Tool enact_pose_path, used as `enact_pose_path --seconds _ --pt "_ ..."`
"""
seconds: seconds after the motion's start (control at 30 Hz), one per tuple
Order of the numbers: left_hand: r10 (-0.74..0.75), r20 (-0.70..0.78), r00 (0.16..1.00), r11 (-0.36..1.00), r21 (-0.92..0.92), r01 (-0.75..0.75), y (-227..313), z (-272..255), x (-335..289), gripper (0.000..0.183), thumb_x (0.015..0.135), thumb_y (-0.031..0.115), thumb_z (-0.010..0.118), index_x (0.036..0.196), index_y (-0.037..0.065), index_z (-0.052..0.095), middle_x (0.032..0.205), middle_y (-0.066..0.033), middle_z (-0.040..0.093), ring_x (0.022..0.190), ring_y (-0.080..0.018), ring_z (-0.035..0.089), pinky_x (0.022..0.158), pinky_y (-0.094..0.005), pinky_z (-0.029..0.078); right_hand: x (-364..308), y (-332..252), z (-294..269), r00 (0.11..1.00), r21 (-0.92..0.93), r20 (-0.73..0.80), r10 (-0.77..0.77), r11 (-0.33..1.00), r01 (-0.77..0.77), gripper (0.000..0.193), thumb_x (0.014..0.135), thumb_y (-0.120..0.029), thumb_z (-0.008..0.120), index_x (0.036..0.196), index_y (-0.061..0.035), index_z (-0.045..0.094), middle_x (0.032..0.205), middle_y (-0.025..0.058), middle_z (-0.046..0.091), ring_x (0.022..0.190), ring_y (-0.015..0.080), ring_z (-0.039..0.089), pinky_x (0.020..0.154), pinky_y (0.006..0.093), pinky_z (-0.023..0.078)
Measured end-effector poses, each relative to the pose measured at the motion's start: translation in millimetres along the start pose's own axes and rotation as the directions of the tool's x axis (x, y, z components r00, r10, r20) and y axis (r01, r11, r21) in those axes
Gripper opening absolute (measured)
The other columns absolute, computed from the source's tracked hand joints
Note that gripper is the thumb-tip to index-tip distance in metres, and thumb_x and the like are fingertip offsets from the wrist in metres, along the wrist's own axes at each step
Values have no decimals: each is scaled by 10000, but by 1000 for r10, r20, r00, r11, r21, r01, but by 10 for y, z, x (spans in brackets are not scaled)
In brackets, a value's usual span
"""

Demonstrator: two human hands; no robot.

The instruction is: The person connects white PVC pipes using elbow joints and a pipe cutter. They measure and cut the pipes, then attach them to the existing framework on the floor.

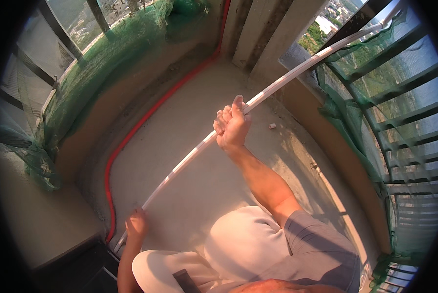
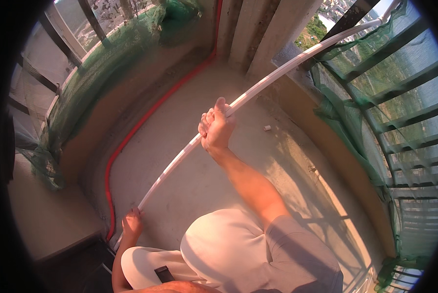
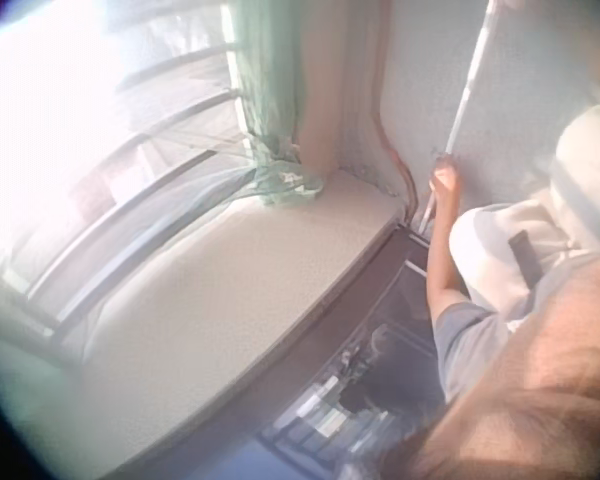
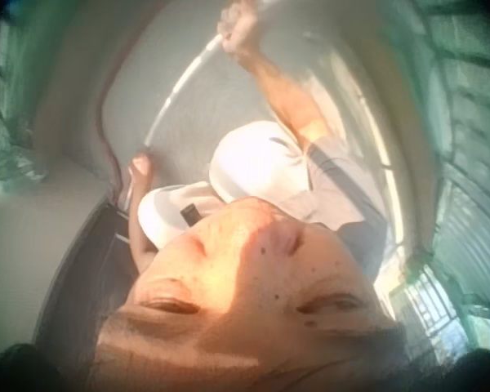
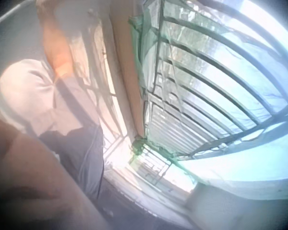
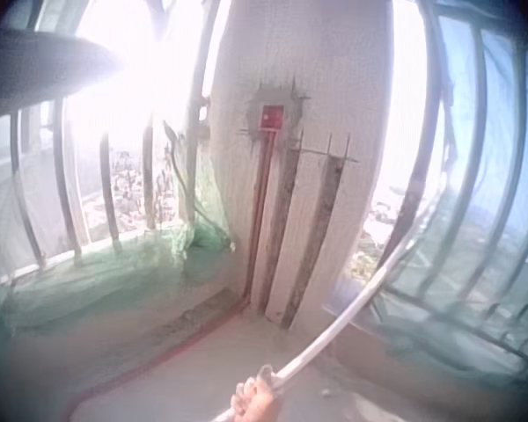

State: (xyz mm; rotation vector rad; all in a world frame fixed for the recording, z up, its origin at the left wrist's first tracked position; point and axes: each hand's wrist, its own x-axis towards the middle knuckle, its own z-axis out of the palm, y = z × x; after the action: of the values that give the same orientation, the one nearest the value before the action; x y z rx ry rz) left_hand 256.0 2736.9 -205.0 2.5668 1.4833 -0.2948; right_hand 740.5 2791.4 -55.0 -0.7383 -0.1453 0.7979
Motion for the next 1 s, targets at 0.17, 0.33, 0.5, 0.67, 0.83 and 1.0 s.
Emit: enact_pose_path --seconds 0.17,0.33,0.5,0.67,0.83,1.0 --pt "46 6 999 995 -86 -45 352 -86 326 207 1006 251 607 992 44 616 910 -185 704 792 -391 721 669 -495 569 -5 126 -122 999 32 52 -10 999 8 464 1078 -419 596 786 -165 341 554 -47 292 436 90 283 375 267 230" --pt "99 -122 988 995 39 -95 -148 127 -45 173 993 232 626 945 66 618 876 -190 695 767 -422 706 652 -499 564 -432 617 -188 987 36 36 156 987 -157 492 1049 -411 656 732 -168 369 531 -28 302 432 119 378 402 307 335" --pt "-40 12 999 999 -30 40 -321 210 -288 129 961 196 626 901 82 630 848 -169 672 765 -407 699 653 -503 565 -438 560 -243 992 20 17 126 992 -127 397 1032 -443 675 873 -138 478 640 2 467 509 121 476 502 335 448" --pt "66 -46 997 998 -5 -66 -295 221 -235 149 945 192 622 848 88 669 821 -154 657 740 -366 692 645 -492 571 224 -397 -216 985 108 -162 -55 991 73 400 1073 -475 586 915 -125 472 680 -19 395 525 88 383 486 293 357" --pt "-42 14 999 999 22 41 -470 322 -284 159 947 201 619 855 89 683 808 -156 659 735 -355 696 639 -485 573 21 -210 -176 981 44 -187 45 998 -37 425 1107 -469 508 860 -152 373 665 -35 323 477 78 249 436 267 217" --pt "-60 54 997 998 38 58 -656 371 -438 171 951 215 631 853 82 676 802 -168 672 726 -373 702 628 -489 571 -120 21 -170 988 73 -146 -41 996 52 358 1125 -382 476 857 -162 383 644 -47 317 474 76 256 432 265 226"
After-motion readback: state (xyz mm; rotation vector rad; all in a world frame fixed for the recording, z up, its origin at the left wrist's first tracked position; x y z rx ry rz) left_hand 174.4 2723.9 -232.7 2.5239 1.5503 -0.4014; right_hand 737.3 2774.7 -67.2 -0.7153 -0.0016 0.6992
